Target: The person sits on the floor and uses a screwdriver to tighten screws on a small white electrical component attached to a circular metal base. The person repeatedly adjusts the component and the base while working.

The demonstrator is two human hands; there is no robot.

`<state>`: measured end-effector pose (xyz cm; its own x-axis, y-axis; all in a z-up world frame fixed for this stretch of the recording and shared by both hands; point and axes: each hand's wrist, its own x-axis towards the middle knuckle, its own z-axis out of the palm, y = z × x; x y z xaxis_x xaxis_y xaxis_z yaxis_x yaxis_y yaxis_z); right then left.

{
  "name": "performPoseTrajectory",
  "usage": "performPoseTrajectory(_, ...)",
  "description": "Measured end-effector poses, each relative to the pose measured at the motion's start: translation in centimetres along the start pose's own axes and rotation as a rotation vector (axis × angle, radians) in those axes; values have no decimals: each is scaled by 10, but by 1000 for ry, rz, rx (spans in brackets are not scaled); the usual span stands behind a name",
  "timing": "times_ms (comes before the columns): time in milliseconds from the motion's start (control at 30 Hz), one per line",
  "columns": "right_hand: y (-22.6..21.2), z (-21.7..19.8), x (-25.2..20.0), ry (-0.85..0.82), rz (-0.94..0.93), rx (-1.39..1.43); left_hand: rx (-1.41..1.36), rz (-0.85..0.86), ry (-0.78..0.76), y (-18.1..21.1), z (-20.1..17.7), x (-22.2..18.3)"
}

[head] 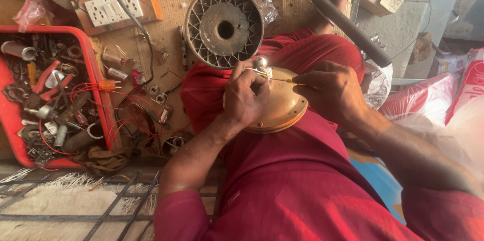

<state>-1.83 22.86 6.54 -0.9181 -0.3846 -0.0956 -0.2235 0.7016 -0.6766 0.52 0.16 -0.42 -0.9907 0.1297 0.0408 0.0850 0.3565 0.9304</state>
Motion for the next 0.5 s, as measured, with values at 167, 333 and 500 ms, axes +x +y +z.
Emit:
performPoseTrajectory(167, -7, -2, 3, -20, 33, -10, -10, -12, -8, 2, -1, -1)
performPoseTrajectory(333, -12, -3, 8, -82, 109, -1, -13, -53, -13, 3, 0, 0)
performPoseTrajectory(500, -14, -4, 16, -297, 346, -90, -3, -13, 3, 0, 1, -5)
